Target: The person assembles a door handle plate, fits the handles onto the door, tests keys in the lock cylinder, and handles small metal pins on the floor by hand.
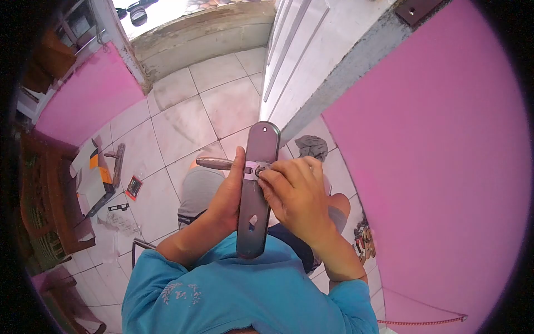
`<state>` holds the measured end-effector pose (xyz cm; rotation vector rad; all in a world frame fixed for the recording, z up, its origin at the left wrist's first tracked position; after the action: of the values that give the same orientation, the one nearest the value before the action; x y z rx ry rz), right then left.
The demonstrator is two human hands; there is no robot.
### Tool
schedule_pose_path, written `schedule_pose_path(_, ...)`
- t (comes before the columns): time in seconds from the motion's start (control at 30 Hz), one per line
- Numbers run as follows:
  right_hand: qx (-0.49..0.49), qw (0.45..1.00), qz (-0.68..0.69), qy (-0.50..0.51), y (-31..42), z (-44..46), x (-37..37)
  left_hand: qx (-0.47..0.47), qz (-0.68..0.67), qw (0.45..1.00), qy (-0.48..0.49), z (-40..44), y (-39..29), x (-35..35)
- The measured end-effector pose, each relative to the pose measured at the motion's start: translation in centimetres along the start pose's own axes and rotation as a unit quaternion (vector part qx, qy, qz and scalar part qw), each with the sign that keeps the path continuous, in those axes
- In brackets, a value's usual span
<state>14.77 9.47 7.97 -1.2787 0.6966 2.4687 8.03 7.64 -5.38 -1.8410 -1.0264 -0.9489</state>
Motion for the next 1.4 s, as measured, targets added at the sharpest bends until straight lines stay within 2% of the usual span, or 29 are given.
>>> schedule_pose_path(0.13, 0.015, 0.999, 0.034, 0.008, -0.6, -0.3, 0.4, 0.018, 0.023, 1.0, -0.006, 0.0, 0.1, -0.3)
schedule_pose_path(0.23, 0.049, 0.996, 0.073, -0.001, -1.2, -0.9, 0.8, 0.069, 0.097, 0.993, -0.019, -0.2, -0.5, 0.0)
schedule_pose_path(0.4, 0.133, 0.964, 0.232, -0.003, -3.5, -1.8, 2.0, 0.14, 0.186, 0.972, 0.022, -0.7, -1.5, 1.5)
schedule_pose_path(0.43, 0.133, 0.964, 0.231, -0.004, -3.6, -1.8, 2.1, 0.139, 0.186, 0.972, 0.023, -0.5, -1.3, 1.0)
schedule_pose_path(0.5, 0.147, 0.952, 0.266, -0.029, -4.0, -2.0, 2.4, 0.144, 0.068, 0.987, 0.029, -0.1, -1.0, -0.5)
schedule_pose_path(0.53, 0.146, 0.953, 0.266, -0.027, -4.0, -2.1, 3.0, 0.145, 0.066, 0.987, 0.029, -0.1, -0.8, -0.6)
schedule_pose_path(0.6, 0.175, 0.918, 0.341, -0.104, -4.6, -3.2, 3.9, 0.284, 0.208, 0.936, 0.028, -1.3, -2.3, 0.6)
schedule_pose_path(0.63, 0.173, 0.918, 0.343, -0.101, -4.4, -3.6, 4.9, 0.349, 0.278, 0.895, 0.026, -2.1, -3.2, 1.2)
schedule_pose_path(0.67, 0.212, 0.875, 0.413, -0.137, -5.0, -4.5, 5.8, 0.353, 0.276, 0.894, 0.023, -2.3, -3.4, 1.1)
schedule_pose_path(0.7, 0.251, 0.823, 0.479, -0.171, -5.5, -5.2, 6.4, 0.395, 0.376, 0.838, 0.017, -2.9, -3.9, 1.8)
schedule_pose_path(0.73, 0.249, 0.824, 0.481, -0.168, -5.3, -5.2, 6.4, 0.43, 0.47, 0.771, 0.011, -3.4, -4.2, 2.5)
schedule_pose_path(0.77, 0.333, 0.718, 0.592, -0.151, -5.7, -5.9, 8.0, 0.432, 0.469, 0.77, 0.009, -3.6, -4.4, 2.4)
schedule_pose_path(0.8, 0.408, 0.591, 0.684, -0.129, -5.6, -6.7, 9.7, 0.456, 0.5, 0.736, -0.002, -4.0, -4.7, 2.6)
schedule_pose_path(0.83, 0.409, 0.557, 0.714, -0.115, -6.1, -7.4, 10.6, 0.478, 0.53, 0.7, -0.012, -4.4, -4.9, 2.9)
schedule_pose_path(0.87, 0.409, 0.556, 0.714, -0.113, -6.4, -7.7, 11.1, 0.499, 0.558, 0.663, -0.022, -4.8, -5.0, 3.2)
schedule_pose_path(0.9, 0.408, 0.519, 0.744, -0.106, -6.2, -7.5, 11.7, 0.535, 0.564, 0.627, -0.037, -5.6, -5.4, 3.8)
schedule_pose_path(0.93, 0.405, 0.48, 0.772, -0.1, -5.8, -7.2, 12.0, 0.536, 0.563, 0.628, -0.039, -5.7, -5.5, 3.8)
schedule_pose_path(0.97, 0.443, 0.451, 0.765, -0.124, -5.7, -7.6, 12.2, 0.537, 0.582, 0.609, -0.046, -5.9, -5.6, 3.9)
schedule_pose_path(1.03, 0.423, 0.471, 0.766, -0.114, -5.6, -7.4, 12.3, 0.537, 0.601, 0.589, -0.056, -6.0, -5.6, 3.9)
schedule_pose_path(1.1, 0.403, 0.489, 0.767, -0.105, -4.8, -6.4, 11.8, 0.541, 0.575, 0.611, -0.056, -6.0, -5.9, 3.5)
schedule_pose_path(1.17, 0.413, 0.528, 0.729, -0.139, -3.7, -4.8, 10.2, 0.539, 0.57, 0.618, -0.061, -5.5, -6.1, 2.8)
schedule_pose_path(1.3, 0.34, 0.52, 0.773, -0.132, -4.7, -4.5, 10.5, 0.528, 0.556, 0.638, -0.062, -5.2, -7.0, 2.0)
schedule_pose_path(1.37, 0.326, 0.607, 0.717, -0.109, -5.8, -4.7, 10.2, 0.511, 0.569, 0.642, -0.047, -5.1, -7.3, 1.8)
schedule_pose_path(1.4, 0.327, 0.606, 0.717, -0.11, -6.3, -4.9, 10.4, 0.494, 0.581, 0.646, -0.033, -5.0, -7.4, 1.8)
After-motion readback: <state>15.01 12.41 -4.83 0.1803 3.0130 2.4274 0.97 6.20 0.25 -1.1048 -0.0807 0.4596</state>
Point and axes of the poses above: each hand's wrist, its own z-axis towards the middle knuckle, its own x-axis out of the palm, y = z × x, the point moved 8 cm from there along z, towards the middle knuckle
